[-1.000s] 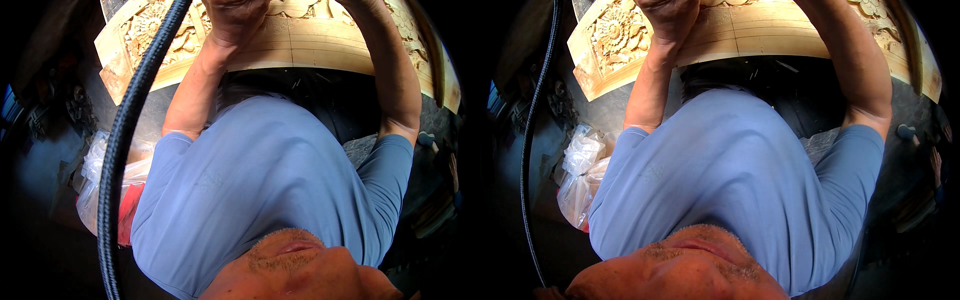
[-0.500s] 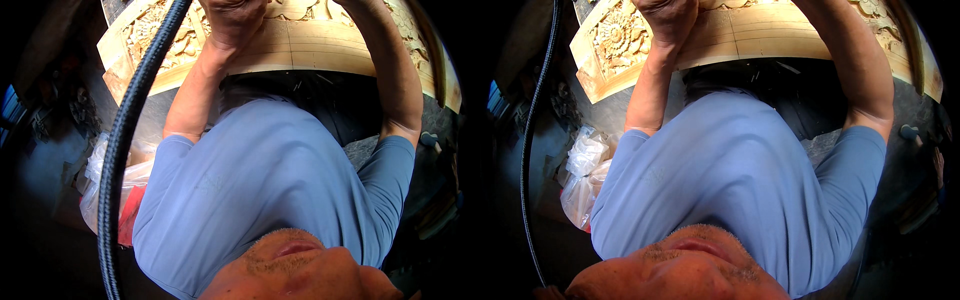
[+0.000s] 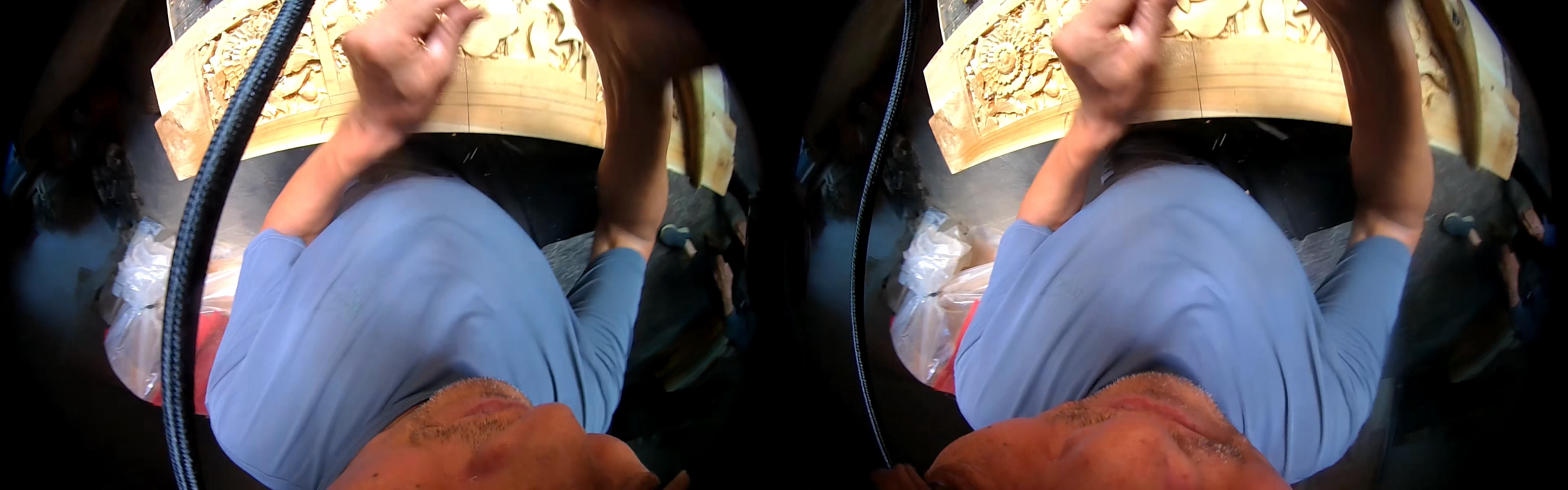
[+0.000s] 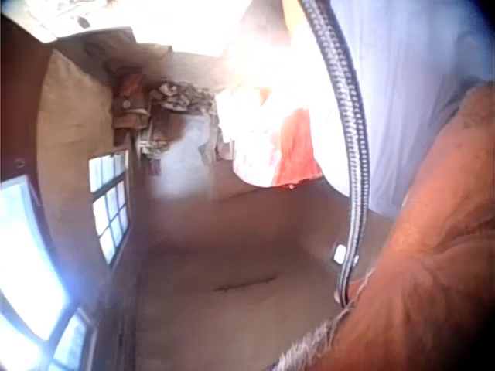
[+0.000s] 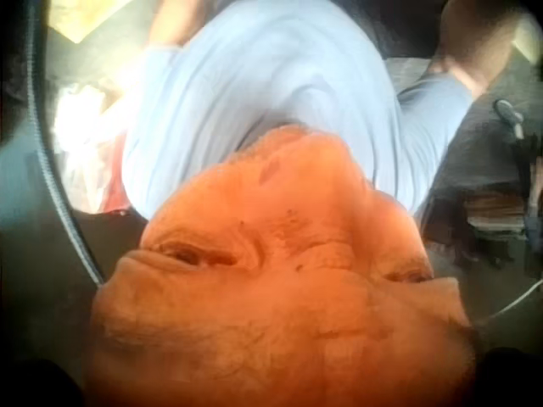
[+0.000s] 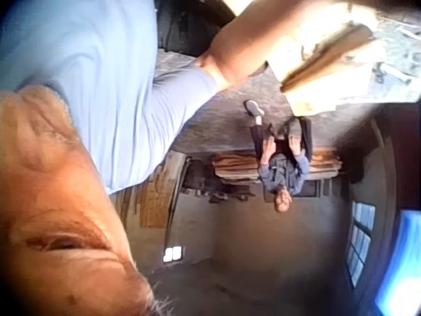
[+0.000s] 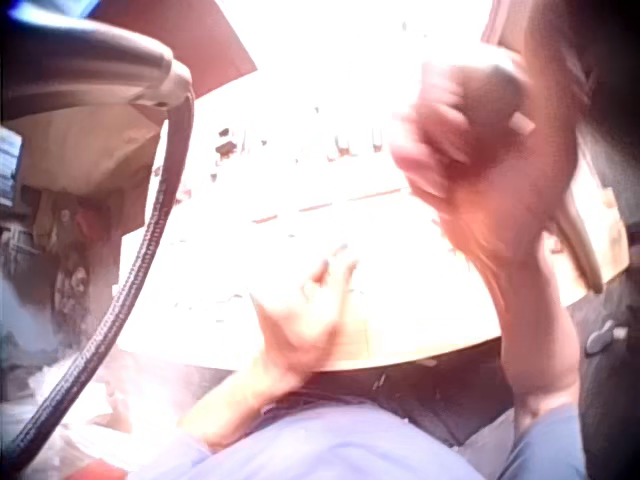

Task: The person carves decorative floral and animal patterns into a wooden board using a chisel and a wooden mallet. They remove small shavings from the surface of the panel to refine the details of the design.

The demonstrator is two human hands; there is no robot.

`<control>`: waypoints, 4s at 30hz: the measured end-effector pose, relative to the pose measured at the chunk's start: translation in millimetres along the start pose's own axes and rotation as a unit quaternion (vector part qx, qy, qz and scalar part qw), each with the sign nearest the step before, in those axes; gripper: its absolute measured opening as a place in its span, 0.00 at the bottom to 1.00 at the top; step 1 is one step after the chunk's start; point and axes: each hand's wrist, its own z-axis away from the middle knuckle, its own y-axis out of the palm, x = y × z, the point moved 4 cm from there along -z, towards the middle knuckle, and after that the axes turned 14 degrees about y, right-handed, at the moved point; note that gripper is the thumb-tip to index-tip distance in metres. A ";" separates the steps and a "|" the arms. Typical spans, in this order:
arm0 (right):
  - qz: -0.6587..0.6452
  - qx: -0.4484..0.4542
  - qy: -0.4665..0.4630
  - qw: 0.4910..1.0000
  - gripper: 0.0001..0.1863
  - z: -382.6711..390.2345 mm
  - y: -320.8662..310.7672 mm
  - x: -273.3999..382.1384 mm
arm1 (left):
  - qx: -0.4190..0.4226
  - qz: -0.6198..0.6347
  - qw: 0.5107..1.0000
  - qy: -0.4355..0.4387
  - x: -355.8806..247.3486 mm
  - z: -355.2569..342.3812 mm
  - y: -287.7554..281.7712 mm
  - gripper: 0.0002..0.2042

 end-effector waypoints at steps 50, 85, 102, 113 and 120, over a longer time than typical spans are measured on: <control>0.118 0.085 0.056 0.988 0.43 -5.0 19.5 -49.2 | 0.015 0.259 0.960 -0.109 -5.1 37.0 32.6 0.53; 0.149 0.110 -0.002 0.983 0.44 8.7 26.0 -37.5 | 0.005 0.229 0.970 -0.084 -12.0 36.5 27.4 0.49; 0.120 0.089 0.020 0.989 0.43 9.5 26.6 -46.7 | 0.016 0.247 0.963 -0.108 -10.6 41.6 27.9 0.49; 0.139 0.114 0.029 0.983 0.44 6.5 29.6 -49.4 | 0.008 0.244 0.964 -0.102 -8.8 42.1 27.3 0.49; 0.198 0.134 0.013 0.971 0.44 0.2 45.0 -53.7 | 0.003 0.222 0.973 -0.060 -5.6 43.5 31.4 0.47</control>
